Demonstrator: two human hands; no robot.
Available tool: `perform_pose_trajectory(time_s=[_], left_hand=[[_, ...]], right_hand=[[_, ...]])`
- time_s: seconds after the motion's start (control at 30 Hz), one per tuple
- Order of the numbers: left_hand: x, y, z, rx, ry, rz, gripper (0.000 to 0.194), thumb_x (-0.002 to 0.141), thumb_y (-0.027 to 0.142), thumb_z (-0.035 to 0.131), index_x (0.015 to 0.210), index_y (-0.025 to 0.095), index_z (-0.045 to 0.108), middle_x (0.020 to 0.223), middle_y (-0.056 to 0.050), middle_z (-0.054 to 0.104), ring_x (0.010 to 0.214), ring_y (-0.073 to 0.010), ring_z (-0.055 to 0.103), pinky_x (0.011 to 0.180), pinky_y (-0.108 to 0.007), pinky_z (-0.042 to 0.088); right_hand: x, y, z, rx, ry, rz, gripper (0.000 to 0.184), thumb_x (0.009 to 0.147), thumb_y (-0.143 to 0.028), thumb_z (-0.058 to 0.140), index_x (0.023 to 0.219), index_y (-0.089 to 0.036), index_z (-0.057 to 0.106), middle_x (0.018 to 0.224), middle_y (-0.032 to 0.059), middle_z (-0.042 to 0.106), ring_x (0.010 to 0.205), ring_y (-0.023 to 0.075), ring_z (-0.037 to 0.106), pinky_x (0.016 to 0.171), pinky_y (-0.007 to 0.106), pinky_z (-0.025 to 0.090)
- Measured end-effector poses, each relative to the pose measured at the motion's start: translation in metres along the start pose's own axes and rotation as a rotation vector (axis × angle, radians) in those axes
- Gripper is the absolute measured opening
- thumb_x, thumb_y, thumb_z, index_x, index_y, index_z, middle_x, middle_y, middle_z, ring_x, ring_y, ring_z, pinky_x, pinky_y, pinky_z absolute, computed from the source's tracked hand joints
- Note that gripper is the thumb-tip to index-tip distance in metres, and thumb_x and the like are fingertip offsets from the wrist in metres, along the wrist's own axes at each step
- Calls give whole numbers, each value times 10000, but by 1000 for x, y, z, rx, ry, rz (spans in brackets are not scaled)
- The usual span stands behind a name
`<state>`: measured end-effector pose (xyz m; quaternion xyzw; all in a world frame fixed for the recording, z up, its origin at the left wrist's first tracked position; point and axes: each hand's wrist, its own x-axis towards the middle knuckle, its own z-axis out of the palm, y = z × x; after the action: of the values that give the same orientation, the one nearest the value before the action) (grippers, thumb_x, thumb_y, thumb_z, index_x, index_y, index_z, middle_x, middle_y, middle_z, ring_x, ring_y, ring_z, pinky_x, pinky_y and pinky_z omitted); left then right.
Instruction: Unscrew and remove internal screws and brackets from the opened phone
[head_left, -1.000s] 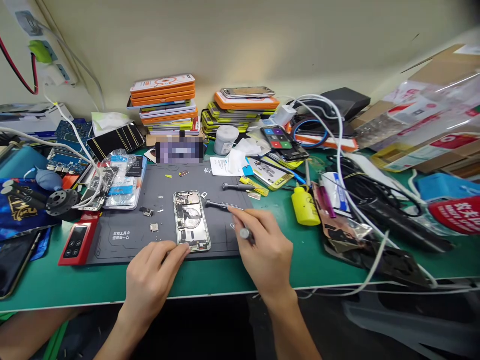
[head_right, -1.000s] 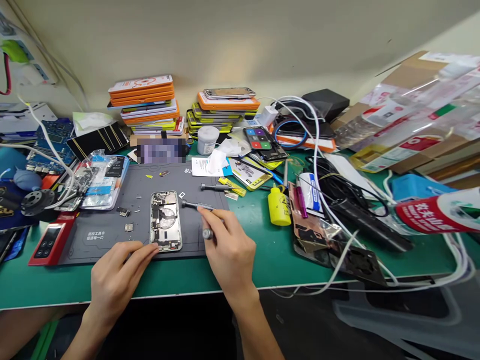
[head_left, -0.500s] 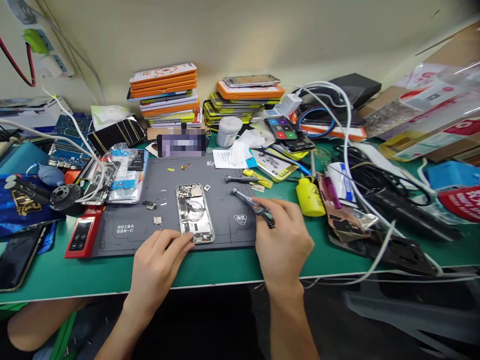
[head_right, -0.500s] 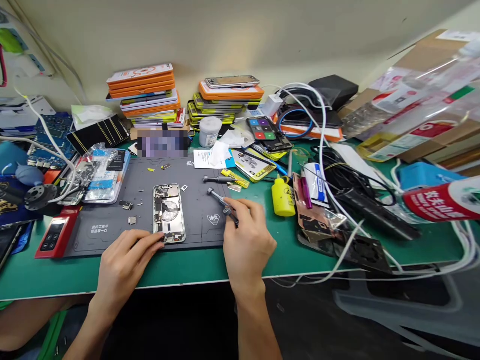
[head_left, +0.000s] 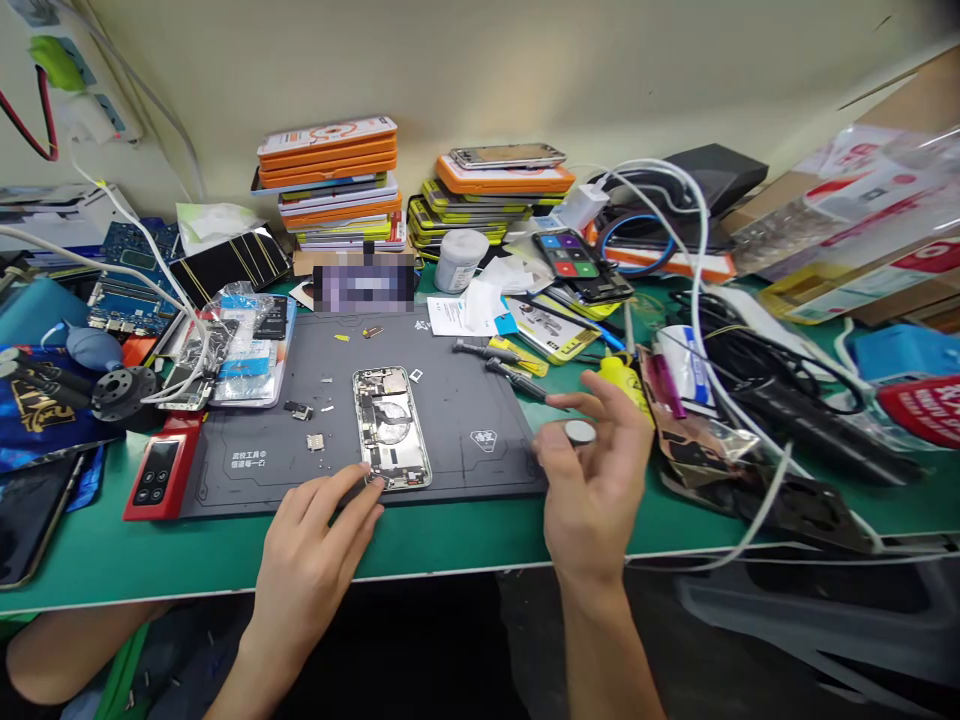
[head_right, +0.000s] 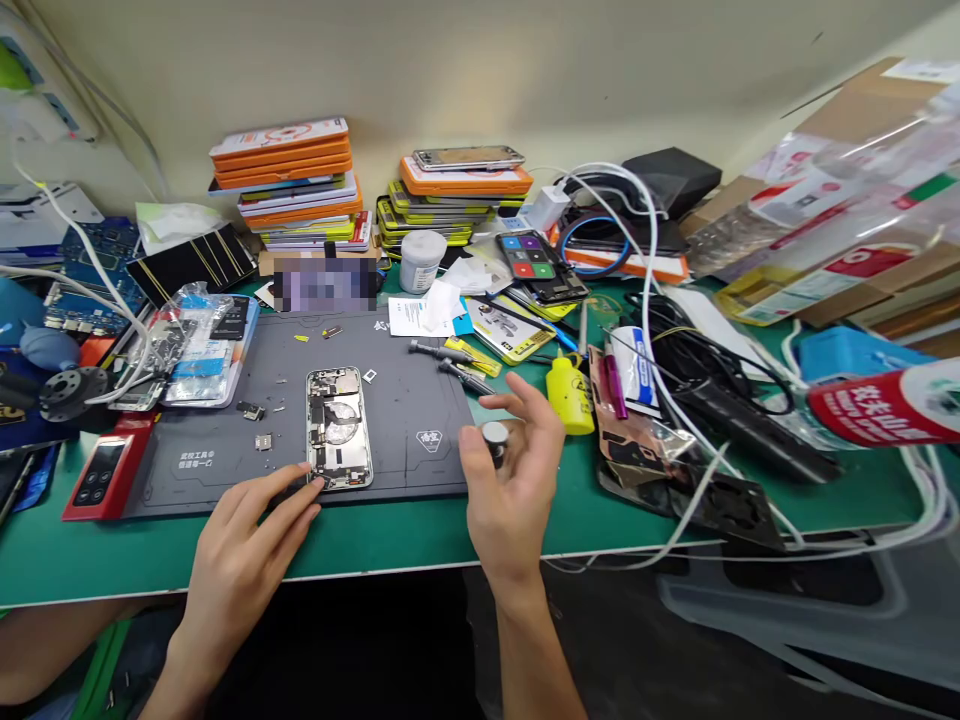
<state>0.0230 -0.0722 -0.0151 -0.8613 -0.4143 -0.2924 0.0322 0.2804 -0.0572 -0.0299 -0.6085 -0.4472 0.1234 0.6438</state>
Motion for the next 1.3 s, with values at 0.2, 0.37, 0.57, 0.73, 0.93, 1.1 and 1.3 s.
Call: perform_pose_trajectory(time_s=[0.2, 0.37, 0.57, 0.73, 0.93, 1.1, 1.3], left_hand=[[1, 3, 1, 78, 20, 56, 314, 1048, 130, 683, 1359, 160, 715, 1260, -107, 813, 1013, -248, 742, 857, -385, 558], [3, 4, 2, 98, 19, 61, 292, 1047, 121, 681, 1337, 118, 714, 1256, -120, 813, 1017, -254, 736, 887, -389, 535], [3, 5, 0, 93, -19, 81, 291, 1067, 140, 662, 1353, 138, 713, 1346, -102, 787, 1053, -256, 708, 878, -387, 501], [3, 5, 0, 113, -58, 75, 289, 1085, 179, 641, 1362, 138, 714, 1316, -112, 782, 1049, -272, 690, 877, -407, 488], [4, 4, 0, 75, -57, 62, 308, 1094, 153, 621, 1396, 151, 681, 1292, -104, 775, 1068, -257, 681, 910, -387, 480], [3, 4, 2, 87, -39, 13, 312, 1088, 143, 625, 1395, 131, 677, 1215, -131, 749, 1073, -260, 691, 909, -389, 491], [3, 4, 2, 72, -23, 15, 290, 1067, 103, 628, 1338, 148, 720, 1181, -117, 746, 1050, -253, 696, 879, -378, 514]], right_hand=[[-2, -1, -1, -90, -136, -13, 380, 1030, -381, 646, 1392, -269, 681, 1206, 96, 675, 866, 196, 604, 703, 327, 527], [-4, -1, -2, -135, -189, 18, 327, 1060, -362, 618, 1356, -256, 708, 1133, 88, 712, 874, 214, 655, 703, 335, 547], [-5, -1, -2, -86, -161, 22, 254, 1068, -340, 625, 1272, -262, 755, 1047, 62, 741, 952, 236, 714, 857, 386, 591], [-5, -2, -2, -77, -153, 48, 242, 1069, -369, 636, 1243, -264, 768, 1051, 64, 757, 997, 253, 735, 913, 416, 601], [-7, 0, -3, -107, -167, 53, 252, 1070, -382, 638, 1243, -256, 772, 1069, 79, 763, 984, 256, 738, 890, 422, 618], [-7, 9, -1, 74, 22, -237, 414, 968, -294, 808, 1362, -302, 681, 1038, 31, 723, 851, 192, 700, 744, 336, 608], [-7, 4, 0, 102, -255, -125, 483, 1051, -218, 691, 1517, -317, 613, 974, 23, 757, 808, 175, 706, 706, 308, 621]])
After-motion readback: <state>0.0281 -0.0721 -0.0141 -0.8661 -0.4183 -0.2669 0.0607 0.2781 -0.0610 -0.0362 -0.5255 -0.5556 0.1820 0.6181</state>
